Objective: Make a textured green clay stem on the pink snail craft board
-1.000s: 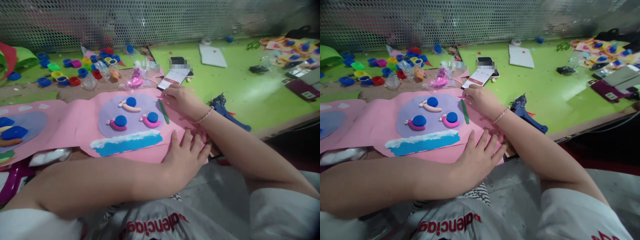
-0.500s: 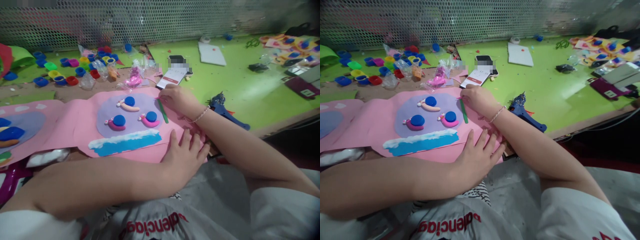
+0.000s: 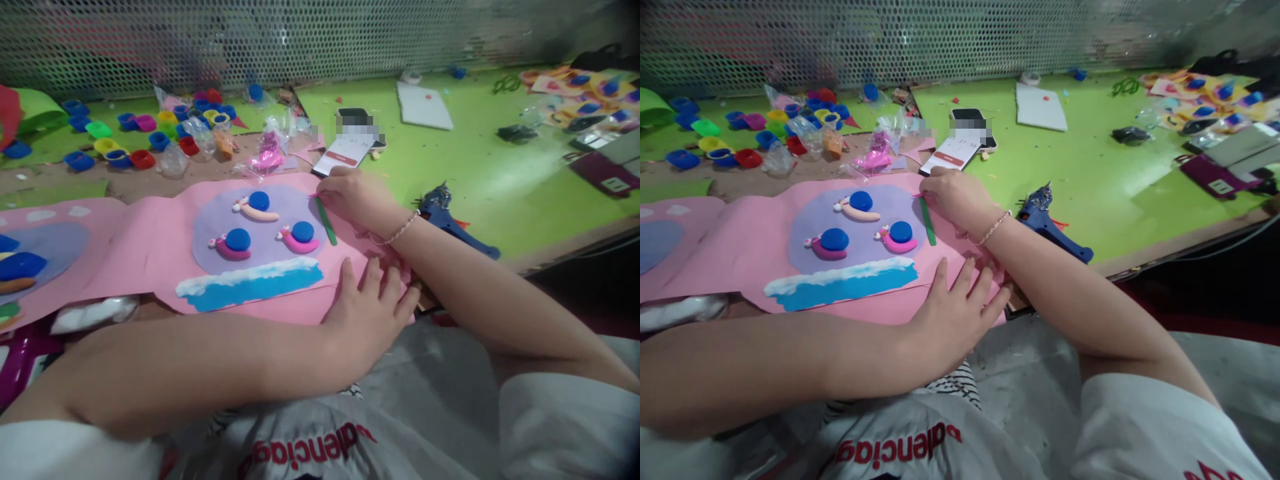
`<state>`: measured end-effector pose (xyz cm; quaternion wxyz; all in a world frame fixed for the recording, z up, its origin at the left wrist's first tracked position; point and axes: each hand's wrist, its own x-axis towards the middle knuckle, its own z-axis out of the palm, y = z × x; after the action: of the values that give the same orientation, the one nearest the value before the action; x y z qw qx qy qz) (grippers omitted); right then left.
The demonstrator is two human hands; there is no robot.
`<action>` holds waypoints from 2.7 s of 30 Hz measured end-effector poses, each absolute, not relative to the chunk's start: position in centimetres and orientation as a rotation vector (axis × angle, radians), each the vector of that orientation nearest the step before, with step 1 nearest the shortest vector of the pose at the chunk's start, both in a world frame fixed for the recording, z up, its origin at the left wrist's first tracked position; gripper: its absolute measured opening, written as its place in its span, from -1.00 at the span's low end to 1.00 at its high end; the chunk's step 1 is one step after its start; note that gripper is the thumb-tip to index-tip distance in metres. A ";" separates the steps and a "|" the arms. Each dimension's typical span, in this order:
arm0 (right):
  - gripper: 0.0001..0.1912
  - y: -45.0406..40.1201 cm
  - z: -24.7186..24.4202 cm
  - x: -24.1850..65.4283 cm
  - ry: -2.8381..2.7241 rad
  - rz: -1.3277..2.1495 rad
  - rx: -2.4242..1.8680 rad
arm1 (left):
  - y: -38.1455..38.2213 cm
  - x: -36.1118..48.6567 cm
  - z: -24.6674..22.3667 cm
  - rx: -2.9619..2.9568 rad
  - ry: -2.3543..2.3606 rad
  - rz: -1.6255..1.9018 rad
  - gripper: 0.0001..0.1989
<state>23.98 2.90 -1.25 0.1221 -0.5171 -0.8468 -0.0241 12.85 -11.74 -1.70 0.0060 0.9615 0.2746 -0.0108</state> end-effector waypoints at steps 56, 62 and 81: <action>-0.60 0.6 0.4 23.1 -2.495 -0.036 -1.695 | -11.9 12.7 -2.0 3.029 0.928 0.056 -0.50; -0.60 0.8 0.2 23.2 -2.514 -0.047 -1.664 | -12.0 12.8 -2.0 3.022 0.941 0.085 -0.50; -0.65 0.4 0.8 23.4 -2.571 -0.042 -1.659 | -11.9 12.8 -2.0 3.006 0.913 0.016 -0.47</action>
<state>23.43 0.41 0.83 0.0410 -0.5418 -0.8394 -0.0137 12.85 -11.88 -1.98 0.0001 0.9568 0.2906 0.0050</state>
